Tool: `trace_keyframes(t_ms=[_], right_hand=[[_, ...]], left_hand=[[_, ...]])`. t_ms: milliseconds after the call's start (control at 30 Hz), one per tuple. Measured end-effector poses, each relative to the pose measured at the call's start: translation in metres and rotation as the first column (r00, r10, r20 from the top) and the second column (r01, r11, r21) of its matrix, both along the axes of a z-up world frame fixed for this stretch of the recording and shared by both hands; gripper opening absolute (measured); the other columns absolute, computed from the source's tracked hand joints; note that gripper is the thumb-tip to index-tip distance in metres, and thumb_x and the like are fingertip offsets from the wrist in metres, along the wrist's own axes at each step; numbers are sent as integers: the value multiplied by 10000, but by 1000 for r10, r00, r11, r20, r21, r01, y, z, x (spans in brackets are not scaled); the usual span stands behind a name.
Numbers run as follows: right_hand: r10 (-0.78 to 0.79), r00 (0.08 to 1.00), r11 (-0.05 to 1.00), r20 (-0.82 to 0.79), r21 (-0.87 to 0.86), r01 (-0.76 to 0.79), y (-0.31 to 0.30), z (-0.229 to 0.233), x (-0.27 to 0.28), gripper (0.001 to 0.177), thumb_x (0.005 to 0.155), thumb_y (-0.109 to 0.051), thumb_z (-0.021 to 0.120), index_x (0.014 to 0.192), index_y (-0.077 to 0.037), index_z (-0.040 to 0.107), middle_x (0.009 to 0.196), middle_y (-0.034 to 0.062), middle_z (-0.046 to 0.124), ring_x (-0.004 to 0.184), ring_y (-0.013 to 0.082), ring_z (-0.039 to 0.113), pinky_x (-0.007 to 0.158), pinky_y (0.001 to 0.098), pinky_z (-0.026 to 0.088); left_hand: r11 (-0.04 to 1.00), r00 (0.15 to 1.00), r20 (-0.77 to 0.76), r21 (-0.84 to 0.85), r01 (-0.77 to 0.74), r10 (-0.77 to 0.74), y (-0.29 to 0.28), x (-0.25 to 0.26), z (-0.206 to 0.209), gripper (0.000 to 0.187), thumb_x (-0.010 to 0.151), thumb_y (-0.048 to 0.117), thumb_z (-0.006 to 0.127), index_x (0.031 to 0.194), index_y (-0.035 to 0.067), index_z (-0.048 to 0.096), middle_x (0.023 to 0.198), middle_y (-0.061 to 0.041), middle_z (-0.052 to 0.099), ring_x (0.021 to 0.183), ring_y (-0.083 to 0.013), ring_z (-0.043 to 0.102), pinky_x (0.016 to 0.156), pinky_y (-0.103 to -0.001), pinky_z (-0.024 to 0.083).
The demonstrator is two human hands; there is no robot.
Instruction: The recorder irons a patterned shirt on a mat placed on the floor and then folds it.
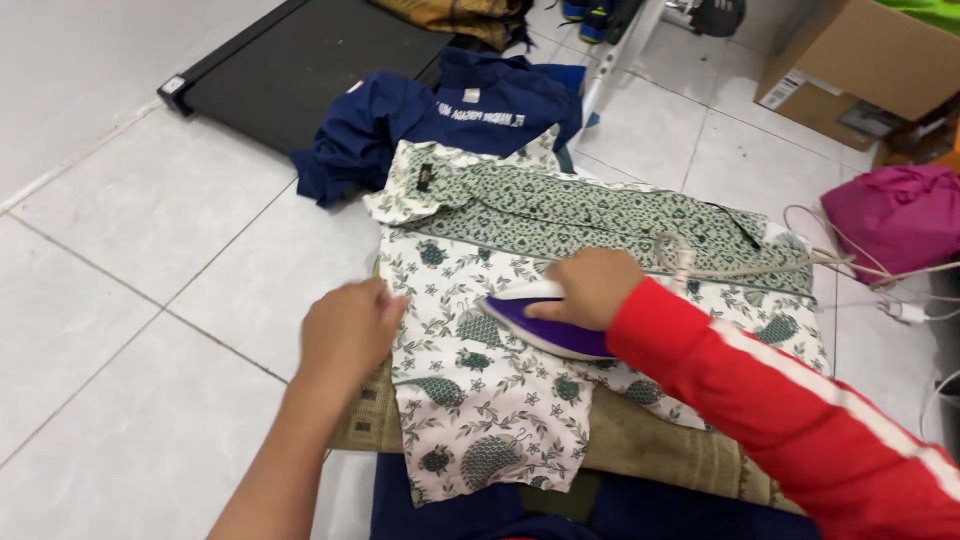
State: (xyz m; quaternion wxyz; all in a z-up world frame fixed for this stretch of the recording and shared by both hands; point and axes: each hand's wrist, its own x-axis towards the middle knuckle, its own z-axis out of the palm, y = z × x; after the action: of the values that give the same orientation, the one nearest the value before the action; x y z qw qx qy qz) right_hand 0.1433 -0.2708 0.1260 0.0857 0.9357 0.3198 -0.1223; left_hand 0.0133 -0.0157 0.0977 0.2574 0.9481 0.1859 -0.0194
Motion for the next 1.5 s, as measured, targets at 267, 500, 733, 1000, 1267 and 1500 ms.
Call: trace_keyframes(t_ms=[267, 500, 733, 1000, 1267, 1500], right_hand=[[-631, 764, 601, -136, 538, 592, -268, 38, 13, 377, 896, -436, 730, 1040, -91, 777, 725, 94, 698, 622, 207, 621, 584, 384, 474], [-759, 546, -1, -354, 840, 543, -492, -27, -25, 304, 917, -70, 737, 1207, -15, 666, 990, 48, 706, 827, 164, 649, 728, 332, 524], [-739, 434, -300, -516, 828, 473, -602, -199, -16, 341, 855, 82, 707, 1168, -23, 623, 1040, 61, 696, 899, 196, 664, 778, 371, 544], [-536, 250, -641, -806, 582, 500, -574, -289, -18, 319, 884, 83, 627, 1161, -67, 574, 1043, 104, 650, 835, 311, 658, 587, 486, 506], [-551, 200, -545, -810, 531, 649, -628, -338, -24, 407, 876, 136, 611, 1261, 4, 590, 1094, 174, 690, 863, 273, 658, 666, 407, 501], [-782, 375, -84, -497, 682, 727, -738, -281, 32, 393, 912, 44, 623, 1300, 45, 687, 1104, 158, 764, 1005, 234, 705, 821, 368, 535]], left_hand=[[838, 720, 428, 282, 468, -546, -41, 78, -84, 519, 959, 358, 610, 1360, 39, 529, 1454, -185, 505, 1307, -360, 507, 1082, -472, 389], [611, 665, 75, 482, 628, -743, -33, 106, -115, 826, 966, 555, 443, 1566, -2, 337, 1640, -221, 258, 1523, -374, 248, 1167, -558, 160], [996, 800, 600, -78, 47, 9, 100, 205, -150, 356, 1160, 312, 569, 1145, -24, 687, 1060, -173, 711, 988, -321, 664, 880, -408, 502], [575, 860, -336, -642, -507, 383, 196, 250, -195, 359, 919, 438, 733, 1022, 100, 672, 920, -60, 724, 796, -221, 672, 723, -372, 577], [620, 851, 178, -759, -201, 494, 161, 263, -156, 209, 954, 100, 678, 1120, -24, 705, 1002, -125, 712, 812, -227, 677, 675, -411, 557], [182, 784, 201, -977, 114, 587, 51, 220, -37, 746, 848, -65, 592, 1515, 134, 324, 1320, -210, 569, 1148, -327, 673, 955, -468, 592]])
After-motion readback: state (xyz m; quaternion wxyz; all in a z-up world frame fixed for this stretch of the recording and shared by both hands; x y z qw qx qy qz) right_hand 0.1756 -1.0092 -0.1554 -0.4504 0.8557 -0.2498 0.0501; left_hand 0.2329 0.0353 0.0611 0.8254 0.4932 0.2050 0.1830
